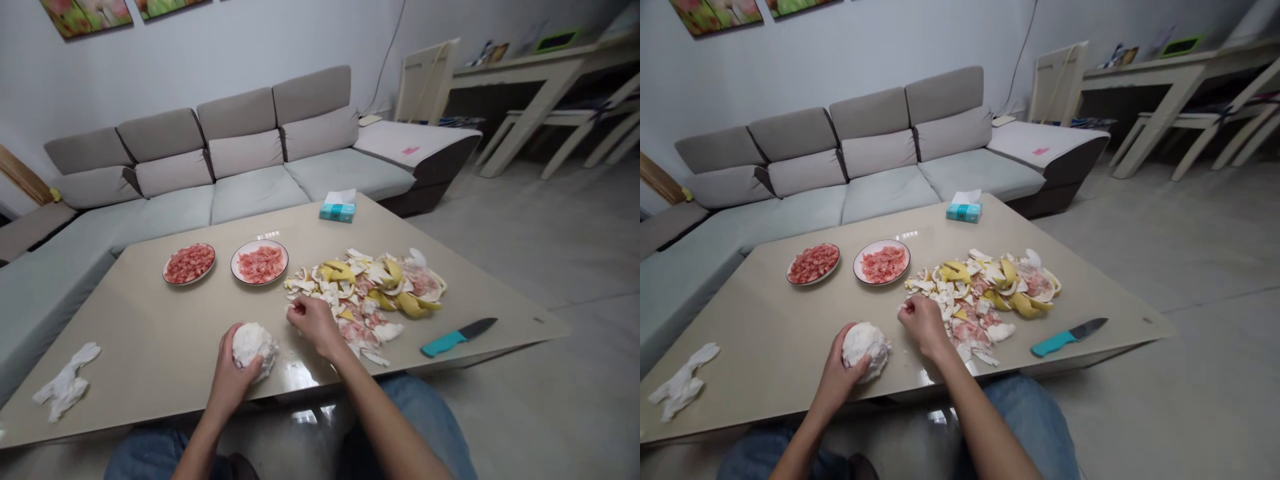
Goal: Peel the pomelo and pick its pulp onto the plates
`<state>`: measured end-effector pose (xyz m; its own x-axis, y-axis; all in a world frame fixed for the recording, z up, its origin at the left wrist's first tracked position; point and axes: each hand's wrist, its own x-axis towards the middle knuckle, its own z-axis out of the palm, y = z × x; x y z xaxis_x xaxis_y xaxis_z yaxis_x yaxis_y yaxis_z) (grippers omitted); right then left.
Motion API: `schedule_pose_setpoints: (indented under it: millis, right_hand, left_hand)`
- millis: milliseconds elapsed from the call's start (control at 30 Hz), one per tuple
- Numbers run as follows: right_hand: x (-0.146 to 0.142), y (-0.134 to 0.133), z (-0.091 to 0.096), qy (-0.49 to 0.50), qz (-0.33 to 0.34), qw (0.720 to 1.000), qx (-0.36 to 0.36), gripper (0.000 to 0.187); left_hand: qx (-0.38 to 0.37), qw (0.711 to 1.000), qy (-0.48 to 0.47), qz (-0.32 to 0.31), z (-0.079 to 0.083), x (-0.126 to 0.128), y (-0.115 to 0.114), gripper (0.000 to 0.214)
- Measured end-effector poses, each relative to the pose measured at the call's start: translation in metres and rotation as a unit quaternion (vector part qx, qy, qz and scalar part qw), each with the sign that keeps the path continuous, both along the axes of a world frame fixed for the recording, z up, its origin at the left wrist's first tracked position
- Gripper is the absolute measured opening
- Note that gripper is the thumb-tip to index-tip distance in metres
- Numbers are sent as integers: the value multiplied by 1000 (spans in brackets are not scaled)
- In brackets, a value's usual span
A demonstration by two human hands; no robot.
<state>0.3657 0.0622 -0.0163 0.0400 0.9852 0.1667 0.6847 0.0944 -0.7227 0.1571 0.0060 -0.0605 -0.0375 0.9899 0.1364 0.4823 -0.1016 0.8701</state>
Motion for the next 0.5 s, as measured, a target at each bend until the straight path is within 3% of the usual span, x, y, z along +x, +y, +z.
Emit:
schedule_pose_setpoints:
  millis: [167,300,433,500]
  right_hand:
    - [40,9,10,-167,-25,986,1,26]
    - [49,7,19,-272,-48,961,-18,25]
    - [32,-4,24,-253,-71,965,-13,30]
    - [16,-13,23,-181,-21,983,-1,24]
  left_hand:
    - [-1,1000,-16,-11,-4,-2,0,66]
    - [-4,1000,-27,-4,-7,-3,2,66]
    - [-13,999,-35,-11,-9,-4,3,68]
    - [-22,999,-36,-13,-10,-4,3,70]
